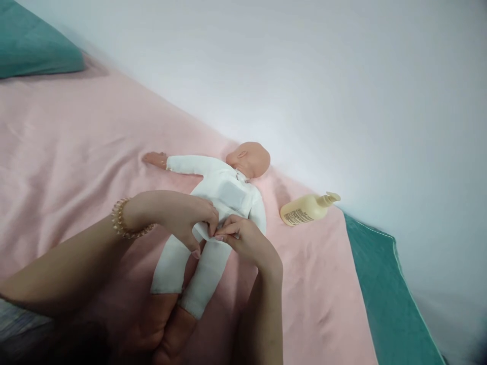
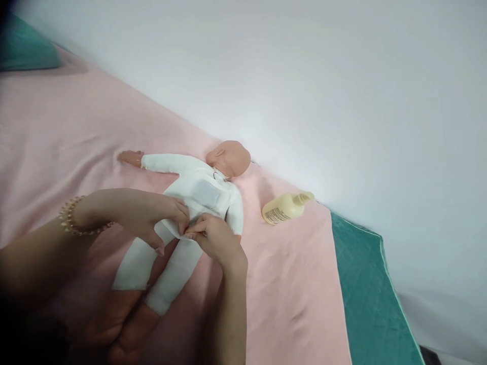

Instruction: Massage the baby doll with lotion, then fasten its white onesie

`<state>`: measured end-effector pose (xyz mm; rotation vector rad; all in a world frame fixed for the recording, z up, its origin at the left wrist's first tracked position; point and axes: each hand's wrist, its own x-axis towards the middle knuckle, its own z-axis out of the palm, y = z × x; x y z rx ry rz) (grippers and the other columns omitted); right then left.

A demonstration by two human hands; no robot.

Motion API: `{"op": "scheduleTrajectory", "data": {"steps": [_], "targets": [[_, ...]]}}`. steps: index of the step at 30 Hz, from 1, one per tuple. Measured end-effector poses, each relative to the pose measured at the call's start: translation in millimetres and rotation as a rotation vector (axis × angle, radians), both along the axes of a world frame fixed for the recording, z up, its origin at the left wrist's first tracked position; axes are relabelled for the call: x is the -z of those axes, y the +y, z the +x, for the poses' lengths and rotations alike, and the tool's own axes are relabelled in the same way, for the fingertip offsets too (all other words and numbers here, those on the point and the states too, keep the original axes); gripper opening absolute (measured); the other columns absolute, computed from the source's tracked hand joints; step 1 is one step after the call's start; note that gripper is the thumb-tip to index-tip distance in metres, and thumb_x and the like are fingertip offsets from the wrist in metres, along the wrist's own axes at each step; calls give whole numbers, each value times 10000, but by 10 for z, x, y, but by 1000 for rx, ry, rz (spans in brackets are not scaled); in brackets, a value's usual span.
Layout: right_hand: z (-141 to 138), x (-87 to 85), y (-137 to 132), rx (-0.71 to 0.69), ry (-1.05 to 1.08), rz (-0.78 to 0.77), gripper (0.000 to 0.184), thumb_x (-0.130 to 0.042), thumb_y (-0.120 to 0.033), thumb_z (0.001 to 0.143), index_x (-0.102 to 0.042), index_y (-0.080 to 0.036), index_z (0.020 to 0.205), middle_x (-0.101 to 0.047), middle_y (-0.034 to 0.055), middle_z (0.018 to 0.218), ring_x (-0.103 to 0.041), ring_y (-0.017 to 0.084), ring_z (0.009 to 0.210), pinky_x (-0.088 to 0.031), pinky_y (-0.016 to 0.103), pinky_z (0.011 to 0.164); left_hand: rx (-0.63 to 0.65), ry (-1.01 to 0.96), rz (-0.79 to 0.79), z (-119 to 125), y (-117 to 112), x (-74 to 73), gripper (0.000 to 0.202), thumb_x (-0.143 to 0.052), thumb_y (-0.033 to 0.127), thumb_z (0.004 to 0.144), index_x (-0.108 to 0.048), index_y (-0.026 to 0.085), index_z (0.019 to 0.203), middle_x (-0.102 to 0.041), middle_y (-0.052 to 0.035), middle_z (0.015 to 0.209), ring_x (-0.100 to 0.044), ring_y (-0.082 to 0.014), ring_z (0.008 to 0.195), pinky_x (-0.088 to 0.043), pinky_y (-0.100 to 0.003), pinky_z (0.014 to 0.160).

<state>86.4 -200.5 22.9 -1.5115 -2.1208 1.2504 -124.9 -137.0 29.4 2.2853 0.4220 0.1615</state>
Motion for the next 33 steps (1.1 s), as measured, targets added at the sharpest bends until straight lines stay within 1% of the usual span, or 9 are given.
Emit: {"op": "scheduleTrajectory", "data": {"steps": [3, 6, 9, 12, 18, 22, 27, 30, 33], "targets": [[-3, 18, 4, 1, 10, 7, 231, -635, -145, 896, -798, -307, 874, -654, -15, 863, -606, 134, 823, -496, 294, 758, -8, -27, -9, 0, 26, 22, 365, -738, 522, 698, -742, 247, 938, -724, -41, 919, -637, -272, 894, -540, -369, 775], [36, -17, -9, -2, 12, 45, 236, -625, -146, 902, -795, -303, 854, -634, -15, 833, -597, 132, 798, -490, 294, 747, -7, -60, -59, -15, 31, -26, 337, -711, 495, 738, -734, 256, 975, -720, -38, 961, -639, -261, 893, -535, -355, 771], [87, -58, -12, 57, 12, 118, 208, -632, -176, 905, -795, -297, 864, -626, -4, 853, -598, 141, 825, -491, 303, 773, -20, -51, -61, -35, 39, -63, 363, -687, 422, 764, -701, 253, 1085, -697, -36, 1074, -628, -247, 938, -526, -325, 769], [110, -59, 9, 121, 31, 124, 203, -631, -183, 907, -798, -298, 894, -638, 8, 894, -610, 154, 894, -491, 318, 843, -27, -39, -46, -32, 59, -27, 378, -705, 381, 742, -690, 236, 1091, -685, -47, 1101, -623, -256, 971, -524, -320, 774], [74, -5, 50, 149, 75, 52, 196, -659, -165, 874, -801, -289, 819, -618, -1, 834, -602, 146, 843, -482, 308, 835, -73, -65, -14, 14, 91, 97, 396, -734, 521, 692, -726, 284, 1009, -719, -43, 953, -645, -267, 853, -527, -336, 703], [87, -55, 44, 158, 101, 40, 218, -629, -163, 888, -798, -291, 836, -637, 2, 883, -616, 153, 889, -487, 308, 849, -82, -50, 16, -4, 94, 60, 412, -700, 546, 735, -717, 301, 1065, -723, -42, 993, -645, -263, 874, -526, -329, 707], [150, -112, 49, 232, 123, 72, 176, -626, -260, 910, -789, -286, 849, -654, 21, 1000, -623, 181, 970, -498, 358, 925, -118, -34, 3, -45, 121, -9, 422, -659, 523, 786, -690, 298, 1141, -697, -44, 1062, -632, -273, 932, -518, -363, 790], [161, -88, 54, 233, 127, 51, 164, -627, -286, 913, -790, -287, 893, -652, 26, 1031, -623, 183, 993, -496, 353, 936, -148, -27, 12, -40, 136, 32, 425, -666, 537, 764, -696, 275, 1097, -698, -48, 1017, -628, -269, 900, -515, -354, 774], [144, -45, 58, 236, 120, 41, 156, -636, -278, 907, -792, -285, 918, -643, 25, 1010, -626, 171, 987, -491, 329, 927, -222, -107, 22, -22, 133, 127, 451, -664, 601, 735, -713, 235, 993, -700, -60, 894, -628, -276, 853, -526, -373, 765]]}}
